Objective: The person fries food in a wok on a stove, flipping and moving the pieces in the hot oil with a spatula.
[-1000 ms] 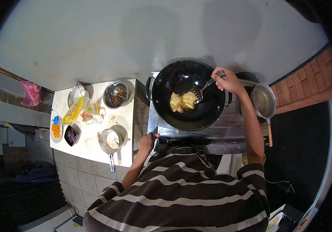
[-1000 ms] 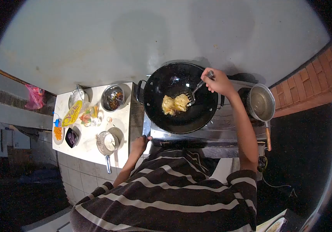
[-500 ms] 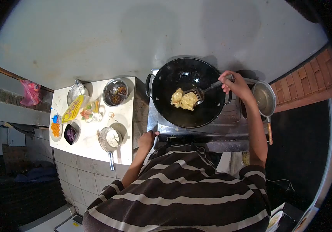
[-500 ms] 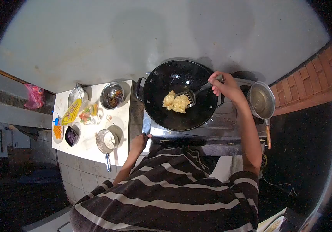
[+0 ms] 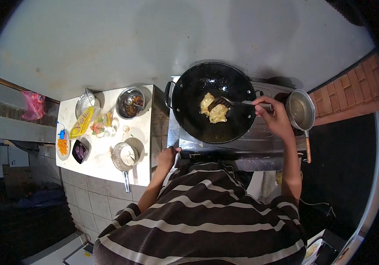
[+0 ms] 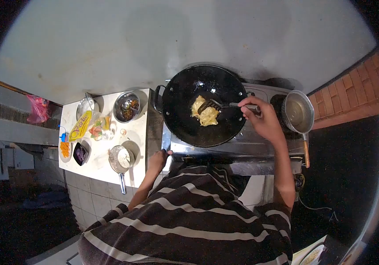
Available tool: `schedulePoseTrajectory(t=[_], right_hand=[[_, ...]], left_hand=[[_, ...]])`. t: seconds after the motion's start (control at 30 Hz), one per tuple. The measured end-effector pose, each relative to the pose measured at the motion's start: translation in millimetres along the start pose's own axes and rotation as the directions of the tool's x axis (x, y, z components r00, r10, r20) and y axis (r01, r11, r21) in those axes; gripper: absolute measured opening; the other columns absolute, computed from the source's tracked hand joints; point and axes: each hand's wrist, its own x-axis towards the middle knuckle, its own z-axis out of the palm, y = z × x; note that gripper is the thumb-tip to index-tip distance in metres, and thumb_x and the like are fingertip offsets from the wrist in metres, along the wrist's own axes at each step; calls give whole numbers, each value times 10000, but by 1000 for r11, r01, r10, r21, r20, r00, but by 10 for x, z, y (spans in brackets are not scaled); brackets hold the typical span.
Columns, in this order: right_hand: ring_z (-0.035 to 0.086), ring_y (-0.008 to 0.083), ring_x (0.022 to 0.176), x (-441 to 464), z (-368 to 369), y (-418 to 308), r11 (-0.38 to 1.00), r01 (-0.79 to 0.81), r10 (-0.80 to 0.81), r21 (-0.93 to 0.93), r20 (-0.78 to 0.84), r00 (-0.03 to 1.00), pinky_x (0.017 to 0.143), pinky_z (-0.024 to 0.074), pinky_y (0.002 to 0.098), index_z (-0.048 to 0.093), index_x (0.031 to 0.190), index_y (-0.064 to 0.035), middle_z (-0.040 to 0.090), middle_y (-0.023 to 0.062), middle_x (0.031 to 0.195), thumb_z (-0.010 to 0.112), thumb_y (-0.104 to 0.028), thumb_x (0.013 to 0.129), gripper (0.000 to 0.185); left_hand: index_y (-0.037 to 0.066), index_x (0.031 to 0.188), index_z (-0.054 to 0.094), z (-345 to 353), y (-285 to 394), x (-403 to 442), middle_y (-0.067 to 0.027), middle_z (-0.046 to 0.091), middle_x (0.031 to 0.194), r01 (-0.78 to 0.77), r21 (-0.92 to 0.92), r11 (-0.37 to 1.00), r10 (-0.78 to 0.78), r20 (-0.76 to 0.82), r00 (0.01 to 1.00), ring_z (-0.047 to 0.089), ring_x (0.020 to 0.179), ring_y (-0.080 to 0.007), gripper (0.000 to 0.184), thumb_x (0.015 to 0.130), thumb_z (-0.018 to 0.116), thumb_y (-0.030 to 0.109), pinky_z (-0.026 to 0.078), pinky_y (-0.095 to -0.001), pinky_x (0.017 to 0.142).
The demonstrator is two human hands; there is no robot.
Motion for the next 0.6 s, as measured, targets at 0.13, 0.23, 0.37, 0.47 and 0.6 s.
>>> schedulePoseTrajectory(t=[0.13,0.23,0.37,0.47,0.6], right_hand=[[583,134,821,-91,-69,-110,992,115,-113,-55,35,993,758,474,276,639,1000,1,623,64,905,646,2,858,142],[589,174,872,-178,-123,-132,980,176,-171,-89,58,984,814,463,304,646,1000,4,634,91,933,654,28,829,172],[598,194,881,-300,-157,-158,972,216,-210,-87,79,975,825,462,311,648,985,7,639,101,937,650,39,819,169],[606,199,893,-368,-178,-223,974,181,-173,-139,65,983,821,461,308,643,984,11,639,101,938,652,31,821,164],[617,204,881,-380,-180,-287,954,212,-215,-213,10,976,803,469,308,638,974,14,643,109,932,646,19,834,140]], left_hand=[[44,981,648,27,-50,50,-249,658,945,-35,8,999,35,-2,999,630,945,-431,634,893,425,631,489,-538,776],[47,987,647,16,-51,45,-247,658,948,-29,0,1000,29,8,1000,630,943,-432,633,894,424,631,489,-537,777],[57,1001,646,-14,1,13,-243,659,958,7,24,1000,-8,23,1000,628,945,-438,636,896,412,639,489,-539,786],[64,1002,646,67,-50,37,-242,659,962,10,10,1000,-10,4,1000,628,942,-442,636,897,403,643,489,-547,787],[63,996,646,34,-35,25,-248,657,963,-14,-12,1000,14,0,1000,627,949,-441,632,902,401,638,489,-551,788]])
